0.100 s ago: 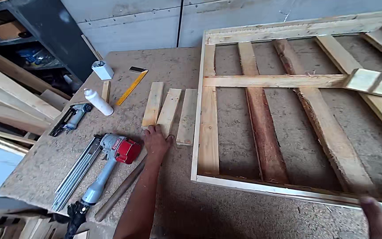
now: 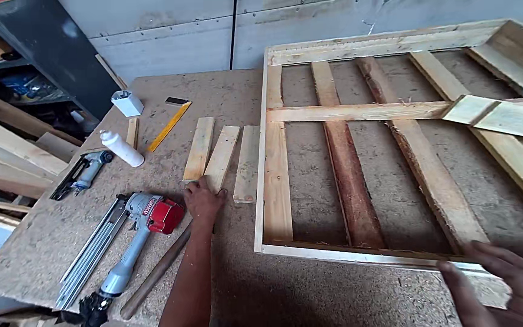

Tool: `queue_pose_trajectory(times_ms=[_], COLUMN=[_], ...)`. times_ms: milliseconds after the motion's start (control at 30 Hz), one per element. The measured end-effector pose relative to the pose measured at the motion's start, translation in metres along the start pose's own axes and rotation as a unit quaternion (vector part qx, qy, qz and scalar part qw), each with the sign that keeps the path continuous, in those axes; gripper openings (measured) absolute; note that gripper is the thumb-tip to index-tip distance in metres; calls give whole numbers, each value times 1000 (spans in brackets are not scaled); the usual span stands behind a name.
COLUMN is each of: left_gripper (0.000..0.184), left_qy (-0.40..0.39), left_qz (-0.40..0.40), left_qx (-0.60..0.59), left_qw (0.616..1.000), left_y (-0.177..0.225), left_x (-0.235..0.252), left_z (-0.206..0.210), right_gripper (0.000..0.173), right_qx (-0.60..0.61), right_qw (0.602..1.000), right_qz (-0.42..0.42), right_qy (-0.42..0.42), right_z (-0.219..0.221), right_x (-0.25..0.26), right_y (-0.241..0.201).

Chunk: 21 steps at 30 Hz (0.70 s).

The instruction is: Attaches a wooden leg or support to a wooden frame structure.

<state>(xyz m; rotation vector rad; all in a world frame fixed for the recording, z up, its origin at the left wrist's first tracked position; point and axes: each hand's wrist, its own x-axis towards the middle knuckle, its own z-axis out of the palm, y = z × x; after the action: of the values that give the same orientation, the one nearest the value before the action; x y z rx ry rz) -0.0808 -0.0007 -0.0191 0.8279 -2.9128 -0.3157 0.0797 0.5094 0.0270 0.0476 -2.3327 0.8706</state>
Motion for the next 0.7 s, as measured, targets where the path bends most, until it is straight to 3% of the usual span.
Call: queue_pose_trajectory(times_ms=[133, 300, 433, 500, 633, 700], left_gripper=[78, 82, 91, 84, 30, 28], left_qy=[27, 151, 151, 128, 29, 9], left_qz=[26, 152, 255, 329, 422, 482], left_qx=[-73, -214, -257, -261, -301, -290], left_qw=[997, 953, 920, 898, 855, 827], left_y=[-13, -9, 3, 0, 19, 42], left_x=[-2, -20, -61, -75, -105, -118], left_z=[-30, -167, -278, -310, -336, -336], right_gripper=[40, 36, 35, 43, 81, 98], right_qx=[32, 77, 140, 192, 288, 298], right_qw=[995, 984, 968, 952, 901, 878], right_qz=[-64, -128, -156, -150, -134, -139], right_qy=[-63, -96, -138, -187, -295, -347], right_z=[8, 31, 56, 73, 105, 114], right_x=[17, 46, 69, 75, 90, 97], right_y=[-28, -58, -95, -111, -143, -155])
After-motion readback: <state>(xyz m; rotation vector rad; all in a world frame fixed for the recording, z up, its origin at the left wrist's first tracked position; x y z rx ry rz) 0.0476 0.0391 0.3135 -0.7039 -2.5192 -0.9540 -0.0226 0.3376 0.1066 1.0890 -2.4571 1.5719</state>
